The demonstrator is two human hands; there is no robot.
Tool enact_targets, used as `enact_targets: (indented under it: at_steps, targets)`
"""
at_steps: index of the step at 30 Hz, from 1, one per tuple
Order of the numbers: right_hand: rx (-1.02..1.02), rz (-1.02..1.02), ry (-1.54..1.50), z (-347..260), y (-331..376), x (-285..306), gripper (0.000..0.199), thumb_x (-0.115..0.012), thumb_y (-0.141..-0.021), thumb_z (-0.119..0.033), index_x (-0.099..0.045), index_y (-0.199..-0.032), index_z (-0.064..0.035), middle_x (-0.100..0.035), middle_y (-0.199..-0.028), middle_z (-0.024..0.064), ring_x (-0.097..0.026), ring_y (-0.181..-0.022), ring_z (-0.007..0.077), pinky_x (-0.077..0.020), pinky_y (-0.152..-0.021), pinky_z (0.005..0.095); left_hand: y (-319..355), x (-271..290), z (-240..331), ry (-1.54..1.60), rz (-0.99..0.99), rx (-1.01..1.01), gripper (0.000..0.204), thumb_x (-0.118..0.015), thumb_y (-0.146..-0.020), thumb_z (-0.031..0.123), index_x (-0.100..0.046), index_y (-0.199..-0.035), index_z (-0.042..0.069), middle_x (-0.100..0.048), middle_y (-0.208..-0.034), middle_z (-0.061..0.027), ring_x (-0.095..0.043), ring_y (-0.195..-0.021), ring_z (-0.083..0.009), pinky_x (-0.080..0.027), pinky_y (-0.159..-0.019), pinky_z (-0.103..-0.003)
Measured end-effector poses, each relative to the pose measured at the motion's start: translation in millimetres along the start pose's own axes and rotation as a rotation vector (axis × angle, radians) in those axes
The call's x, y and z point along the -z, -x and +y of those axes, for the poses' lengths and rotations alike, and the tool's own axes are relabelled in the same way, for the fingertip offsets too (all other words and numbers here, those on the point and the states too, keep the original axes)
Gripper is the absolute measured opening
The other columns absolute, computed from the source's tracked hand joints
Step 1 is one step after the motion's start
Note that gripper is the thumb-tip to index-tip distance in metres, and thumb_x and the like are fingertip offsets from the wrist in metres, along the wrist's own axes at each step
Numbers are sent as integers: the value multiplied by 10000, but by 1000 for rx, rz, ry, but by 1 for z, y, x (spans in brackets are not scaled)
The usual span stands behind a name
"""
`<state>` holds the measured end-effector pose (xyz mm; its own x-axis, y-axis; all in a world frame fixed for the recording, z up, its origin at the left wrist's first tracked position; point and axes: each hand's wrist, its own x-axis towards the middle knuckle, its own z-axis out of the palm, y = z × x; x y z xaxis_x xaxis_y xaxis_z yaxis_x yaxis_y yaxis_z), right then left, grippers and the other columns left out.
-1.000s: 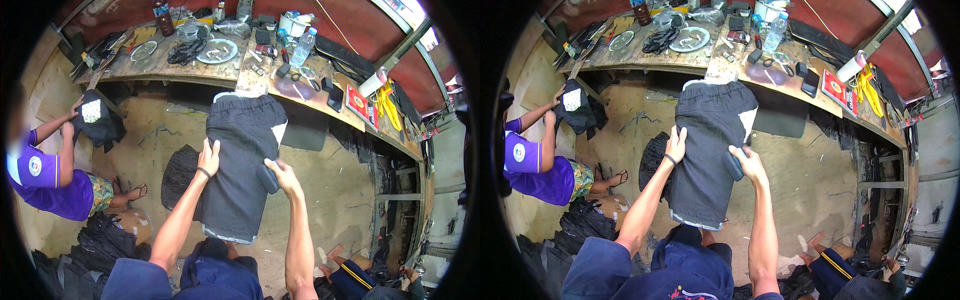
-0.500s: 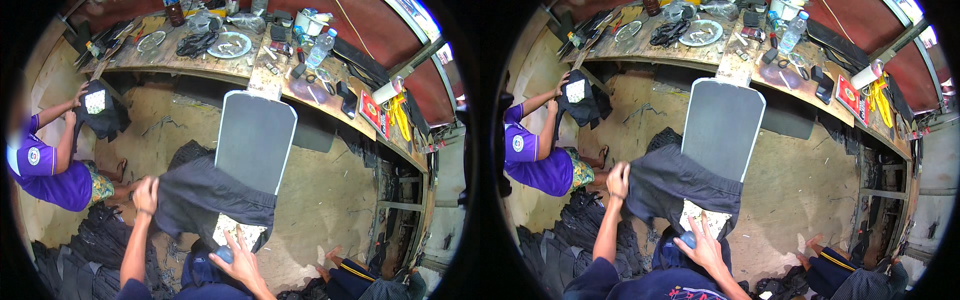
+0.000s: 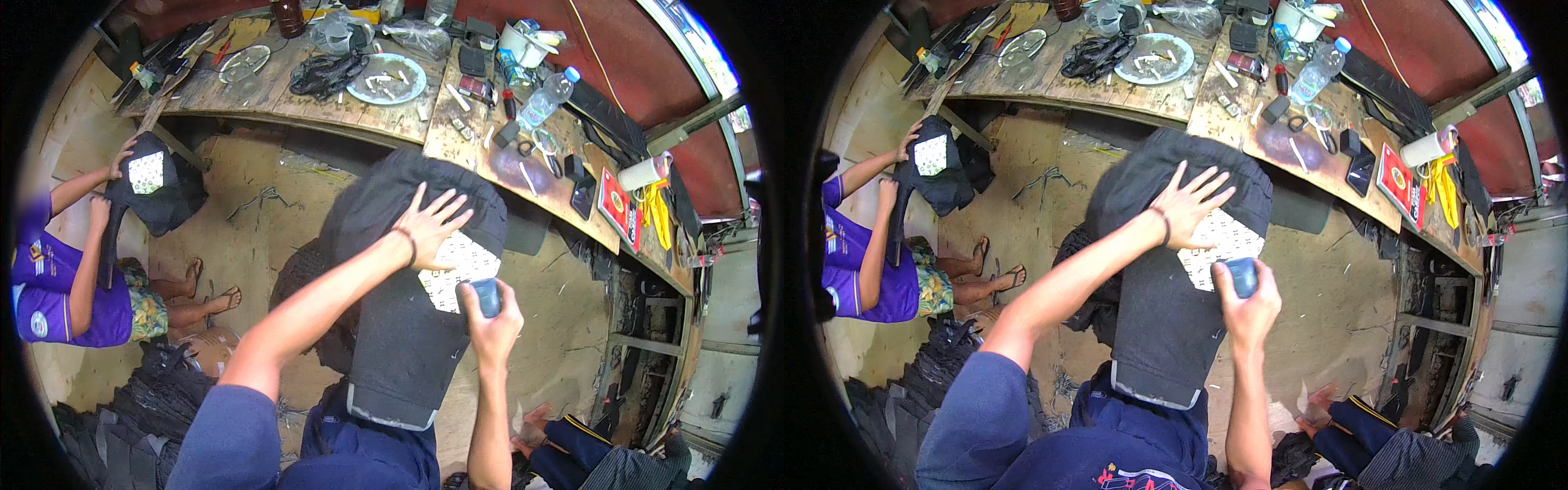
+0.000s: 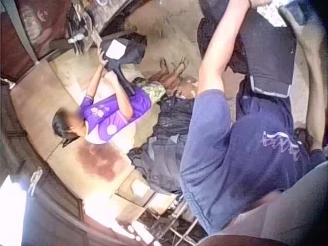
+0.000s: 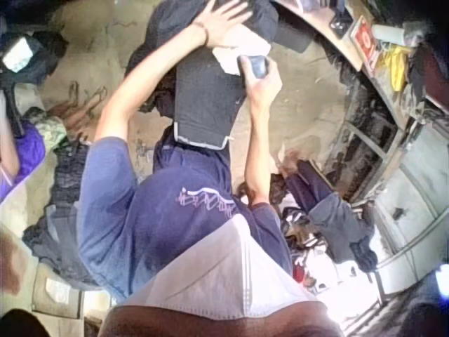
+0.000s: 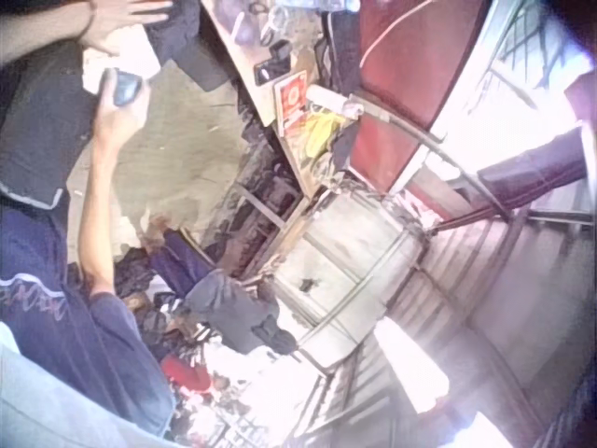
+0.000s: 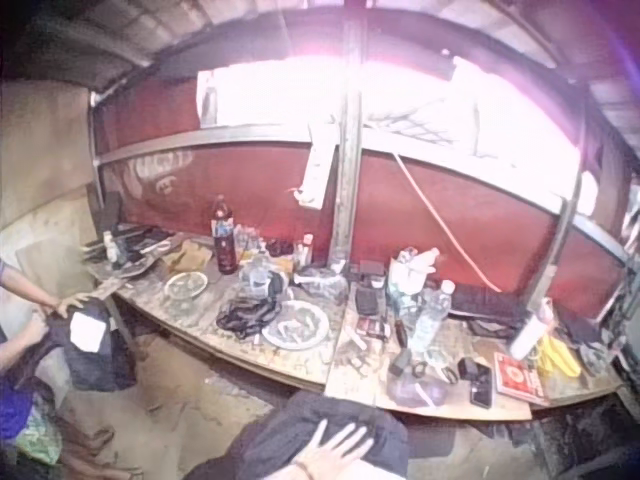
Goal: The person irons black shorts on a small ironing board using a handheld iron. They repeatedly smooth the fabric, flip the shorts, and continue ironing different sections. The person also handles a white template and places it on the board before ironing.
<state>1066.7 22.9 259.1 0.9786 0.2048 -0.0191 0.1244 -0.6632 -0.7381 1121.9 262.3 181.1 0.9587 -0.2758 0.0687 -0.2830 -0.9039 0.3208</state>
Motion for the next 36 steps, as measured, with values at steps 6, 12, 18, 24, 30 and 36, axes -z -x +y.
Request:
enact_targets:
  at_steps: [6,12,18,24,30,36]
  targets:
    - [580,-117,325,-30,50,-60,716,-986,-767,-432,-718,-1300,-35,-688,-1057,138,-669,-1009,341,-554,-866,452,-77,6,-48,-22,-47,-177,1271,-629,-744,990,-345,-1737,250,-266,-1817,-151,-154,-1705,-341,11,-1326,-734]
    - [426,-59,211,-15,-59,-96,635,-950,-819,-393,-679,-1222,16,-695,-1033,186,-666,-943,388,-551,-842,493,-96,0,-64,31,-19,-176,1110,-617,-774,967,-544,-1608,238,-319,-1794,-149,-162,-1704,-329,34,-1328,-727]
    - [347,-126,249,-52,-10,-108,621,-975,-772,-376,-697,-1179,2,-667,-1000,151,-641,-927,352,-533,-821,474,-101,-2,-64,45,33,-130,1067,-602,-772,978,-635,-1521,219,-340,-1784,-146,-181,-1698,-334,42,-1331,-718]
    - [542,-389,103,-31,28,-90,658,-1016,-721,-356,-715,-1187,-2,-706,-985,171,-683,-916,371,-570,-853,465,-98,1,-63,67,40,-111,990,-617,-810,938,-659,-1494,223,-364,-1771,-135,-191,-1695,-327,20,-1331,-722]
    - [482,-289,166,-52,32,-79,587,-972,-756,-296,-715,-1220,-46,-657,-1082,152,-642,-1004,355,-521,-870,480,-96,-2,-56,31,32,-66,965,-614,-817,942,-668,-1474,237,-369,-1769,-120,-204,-1692,-315,4,-1338,-719]
    - [348,-247,157,-40,14,-57,552,-980,-737,-260,-716,-1170,-41,-679,-988,165,-659,-954,363,-527,-866,472,-100,1,-65,12,54,-108,944,-592,-844,939,-677,-1452,222,-393,-1754,-131,-233,-1682,-332,-36,-1335,-724]
